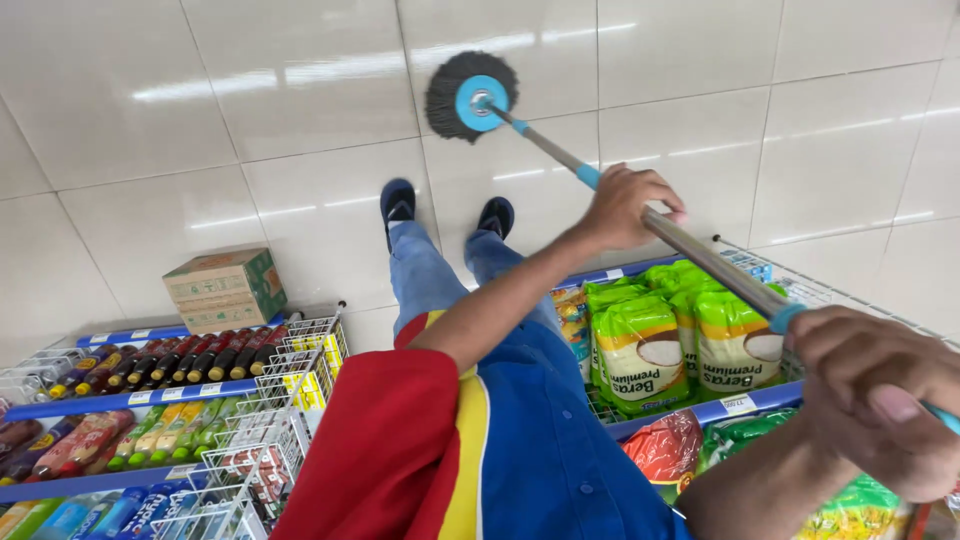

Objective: Mopping the tiled floor between shelves in a convenience store.

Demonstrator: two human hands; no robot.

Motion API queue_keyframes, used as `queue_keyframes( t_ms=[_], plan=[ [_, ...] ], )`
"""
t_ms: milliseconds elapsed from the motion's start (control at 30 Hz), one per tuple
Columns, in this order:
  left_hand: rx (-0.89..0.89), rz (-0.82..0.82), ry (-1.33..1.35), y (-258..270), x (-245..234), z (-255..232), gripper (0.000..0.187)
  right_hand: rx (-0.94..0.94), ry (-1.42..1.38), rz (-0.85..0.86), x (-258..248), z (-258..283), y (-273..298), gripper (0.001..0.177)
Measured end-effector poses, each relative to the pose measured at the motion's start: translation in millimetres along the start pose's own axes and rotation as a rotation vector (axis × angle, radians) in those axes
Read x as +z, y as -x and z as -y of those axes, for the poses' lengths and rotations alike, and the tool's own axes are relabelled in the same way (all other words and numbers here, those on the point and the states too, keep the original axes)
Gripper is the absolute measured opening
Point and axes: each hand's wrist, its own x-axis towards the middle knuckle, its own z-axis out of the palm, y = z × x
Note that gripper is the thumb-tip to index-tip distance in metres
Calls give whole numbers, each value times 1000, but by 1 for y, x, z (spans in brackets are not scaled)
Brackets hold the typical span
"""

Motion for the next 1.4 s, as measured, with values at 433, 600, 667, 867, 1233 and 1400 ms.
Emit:
queue_keyframes(
  t_ms=[433, 600, 667, 867, 1233, 1400],
  plan=[
    [-20, 341, -82, 40, -1, -16, 49, -152, 66, -232, 58, -2, 73, 24],
    [-214, 295, -141, 131, -98, -25, 40, -86, -68, -146, 122, 12, 91, 28],
    [-189, 230, -165, 180, -140, -1, 41, -143, -154, -68, 166, 9, 87, 22],
    [-131, -30, -131, 326, -255, 80, 34, -113, -501, -47, 324, -3, 80, 28],
    [-301, -81, -403, 388, -222, 194, 41, -90, -505, 110, 307, -91, 155, 31],
    [-132, -247, -229, 320, -99, 106, 35, -86, -216, -6, 200, -26, 173, 27]
  ],
)
